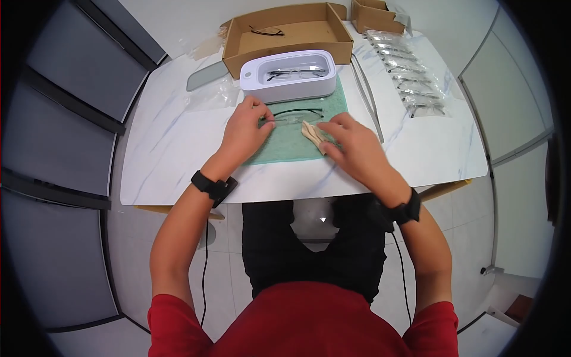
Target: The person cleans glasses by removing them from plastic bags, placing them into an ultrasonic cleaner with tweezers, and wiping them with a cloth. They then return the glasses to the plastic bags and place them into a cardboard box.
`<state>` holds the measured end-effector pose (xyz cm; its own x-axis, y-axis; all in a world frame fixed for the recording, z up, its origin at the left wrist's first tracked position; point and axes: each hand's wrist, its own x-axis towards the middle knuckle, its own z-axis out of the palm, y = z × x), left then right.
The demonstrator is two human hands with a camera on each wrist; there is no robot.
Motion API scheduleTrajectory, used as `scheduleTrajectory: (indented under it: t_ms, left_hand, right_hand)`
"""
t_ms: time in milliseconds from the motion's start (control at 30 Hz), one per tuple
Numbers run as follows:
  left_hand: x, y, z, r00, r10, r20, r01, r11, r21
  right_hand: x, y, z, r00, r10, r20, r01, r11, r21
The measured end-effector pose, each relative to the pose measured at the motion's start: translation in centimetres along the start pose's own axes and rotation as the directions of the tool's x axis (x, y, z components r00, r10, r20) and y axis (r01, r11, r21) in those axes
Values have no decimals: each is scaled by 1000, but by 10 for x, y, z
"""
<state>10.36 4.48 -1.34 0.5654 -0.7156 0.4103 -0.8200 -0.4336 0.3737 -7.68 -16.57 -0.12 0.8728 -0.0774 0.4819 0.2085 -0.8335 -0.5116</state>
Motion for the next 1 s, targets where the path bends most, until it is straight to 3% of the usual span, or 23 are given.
scheduleTrajectory:
  t_ms: [100, 200, 233, 400, 467, 633, 700, 800, 900, 1000]
  left_hand:
    - [-10, 0, -14, 961, -193, 200, 236, 947, -217]
    - [-12, 17, -39, 744, -384, 547, 636, 656, -406]
    - [-15, 16, -39, 737, -387, 555, 659, 593, -462]
    - [-31, 11, -34, 683, -386, 619, 727, 287, -623]
    - [-36, 12, -31, 686, -361, 632, 724, 243, -646]
    - [-42, 24, -31, 718, -322, 617, 689, 201, -697]
    - [-47, 27, -33, 760, -317, 567, 641, 226, -733]
    - [-46, 33, -35, 771, -320, 551, 629, 243, -739]
    - [-49, 32, -29, 786, -351, 509, 592, 188, -783]
    - [-57, 30, -31, 778, -369, 508, 593, 167, -788]
  right_hand:
    - [7, 5, 27, 999, -44, 32, 48, 990, -130]
    - [13, 15, 40, 996, -50, 75, 63, 981, -184]
    - [14, 15, 40, 995, -48, 90, 65, 978, -196]
    - [15, -14, 29, 996, 43, -74, -35, 994, 106]
    - [9, -34, 35, 992, 42, -118, -19, 981, 191]
    - [8, -47, 65, 983, -143, -111, 157, 979, 129]
    - [16, -39, 64, 982, -117, -148, 134, 985, 109]
    - [23, -30, 62, 967, -107, -230, 135, 985, 111]
    - [14, -37, 61, 961, -70, -269, 113, 983, 148]
    - [-4, -29, 59, 969, -144, -199, 159, 985, 63]
